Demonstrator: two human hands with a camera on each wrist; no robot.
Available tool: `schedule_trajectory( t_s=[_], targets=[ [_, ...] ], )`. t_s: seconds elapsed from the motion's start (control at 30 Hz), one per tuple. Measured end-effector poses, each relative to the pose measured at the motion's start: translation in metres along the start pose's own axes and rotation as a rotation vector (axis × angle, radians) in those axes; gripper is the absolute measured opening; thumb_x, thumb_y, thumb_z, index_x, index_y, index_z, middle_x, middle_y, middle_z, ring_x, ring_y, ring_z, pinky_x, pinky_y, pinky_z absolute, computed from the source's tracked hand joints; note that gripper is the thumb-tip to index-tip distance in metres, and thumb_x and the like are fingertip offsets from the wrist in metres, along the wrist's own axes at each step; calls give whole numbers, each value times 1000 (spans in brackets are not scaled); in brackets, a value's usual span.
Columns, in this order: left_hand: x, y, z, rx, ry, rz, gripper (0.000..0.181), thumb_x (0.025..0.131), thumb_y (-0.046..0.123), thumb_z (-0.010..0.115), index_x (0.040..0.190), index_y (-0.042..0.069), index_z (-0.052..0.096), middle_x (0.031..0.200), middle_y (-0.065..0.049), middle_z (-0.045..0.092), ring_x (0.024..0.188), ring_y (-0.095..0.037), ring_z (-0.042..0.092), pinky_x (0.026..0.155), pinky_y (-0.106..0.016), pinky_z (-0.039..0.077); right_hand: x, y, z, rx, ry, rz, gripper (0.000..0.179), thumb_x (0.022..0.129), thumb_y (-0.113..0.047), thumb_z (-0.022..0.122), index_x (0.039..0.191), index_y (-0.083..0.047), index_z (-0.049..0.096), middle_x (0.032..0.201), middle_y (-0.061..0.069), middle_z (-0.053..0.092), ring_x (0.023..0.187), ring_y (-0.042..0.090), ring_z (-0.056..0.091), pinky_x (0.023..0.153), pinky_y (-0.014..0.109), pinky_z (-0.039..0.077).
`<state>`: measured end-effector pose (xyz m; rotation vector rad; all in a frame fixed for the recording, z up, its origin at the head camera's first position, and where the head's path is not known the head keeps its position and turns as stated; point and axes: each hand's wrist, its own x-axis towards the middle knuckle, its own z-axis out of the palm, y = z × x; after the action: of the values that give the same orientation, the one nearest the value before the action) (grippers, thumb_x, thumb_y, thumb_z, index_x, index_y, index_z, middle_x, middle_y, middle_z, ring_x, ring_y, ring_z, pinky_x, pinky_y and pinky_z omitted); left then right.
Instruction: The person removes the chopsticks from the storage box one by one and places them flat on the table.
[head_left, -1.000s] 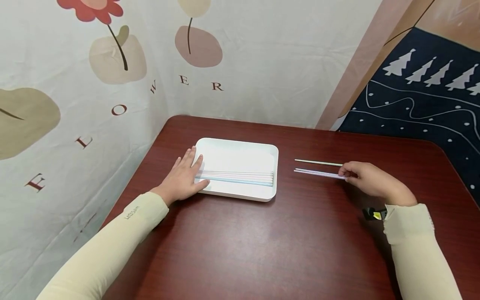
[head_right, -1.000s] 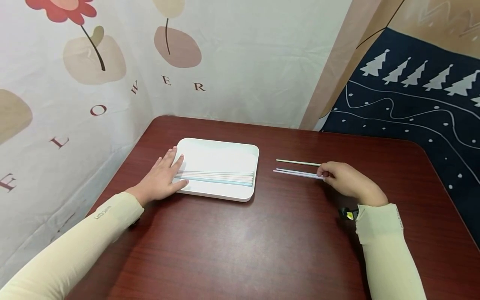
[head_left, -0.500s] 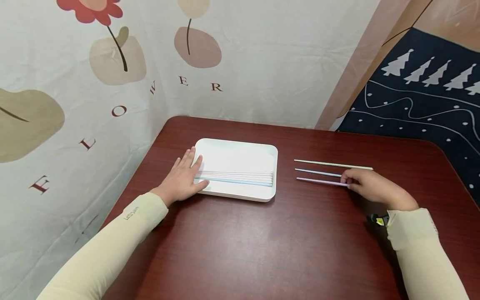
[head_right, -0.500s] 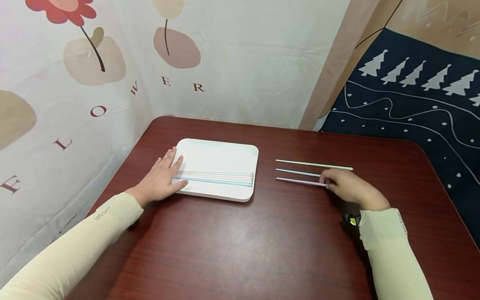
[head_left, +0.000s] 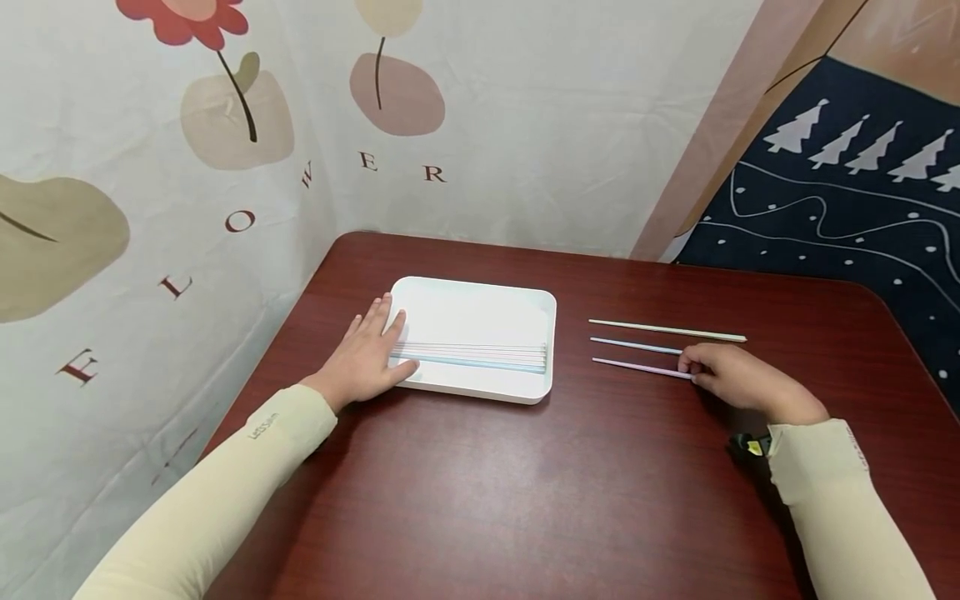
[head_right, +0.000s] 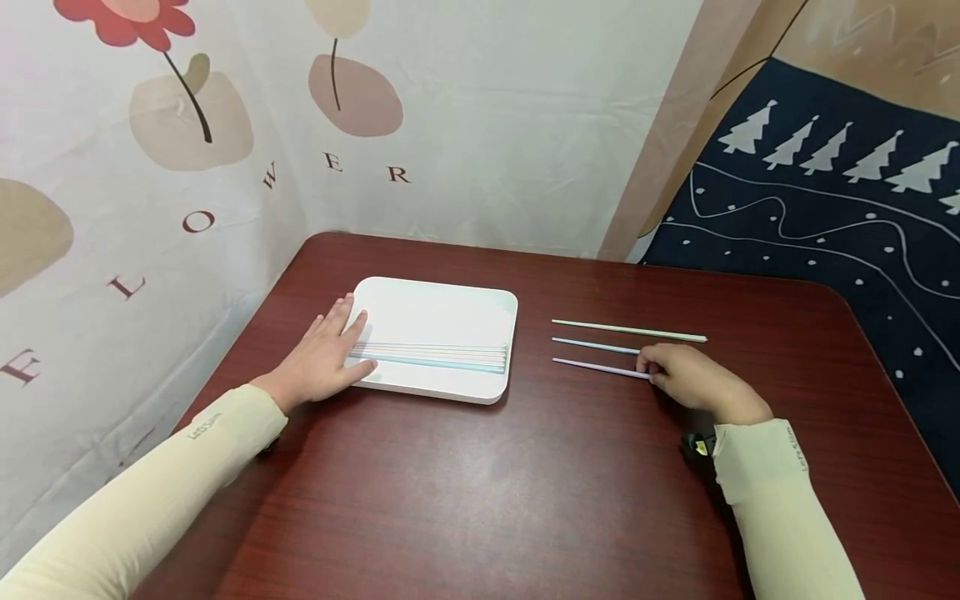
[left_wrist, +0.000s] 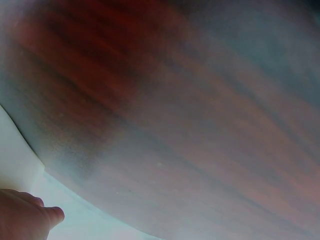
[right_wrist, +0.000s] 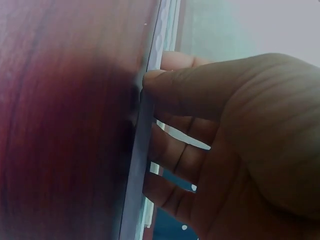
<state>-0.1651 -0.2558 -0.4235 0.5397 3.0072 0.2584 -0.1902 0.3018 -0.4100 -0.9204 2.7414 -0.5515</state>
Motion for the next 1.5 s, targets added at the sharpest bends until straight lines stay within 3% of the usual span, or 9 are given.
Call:
schedule_trajectory(
  t_s=[0.43,0.67,1.03,1.5],
  targets=[
    [1,0,-2,6,-15,-2,90,95,58,47,155,-4,21,163,-25,-2,150,-39,-2,116,-59,9,0,-3,-1,1,-30,39,23,87,7,65,95,-14,65,81,-7,53,76,13,50,68,34,45],
    [0,0,-1,-6,-15,-4,90,95,58,47,156,-4,20,163,-25,-4,150,-39,-2,116,-59,9,6,-10,-11,50,-38,27,21,88,6,66,99,-12,66,87,-2,60,80,14,54,73,36,48],
    [-1,1,-3,-17,-25,-9,91,95,57,47,156,-3,19,163,-24,-4,150,-38,-4,116,-60,8,48,-44,-32,81,-22,-44,19,91,1,65,107,-10,68,97,2,67,88,15,58,79,40,51],
    [0,2,-4,-7,-43,-17,91,96,58,47,156,-3,17,163,-25,-5,150,-38,-5,116,-59,8,89,-83,-37,36,-35,-177,16,91,-9,73,106,-13,69,101,1,65,88,15,58,81,40,51]
  ],
)
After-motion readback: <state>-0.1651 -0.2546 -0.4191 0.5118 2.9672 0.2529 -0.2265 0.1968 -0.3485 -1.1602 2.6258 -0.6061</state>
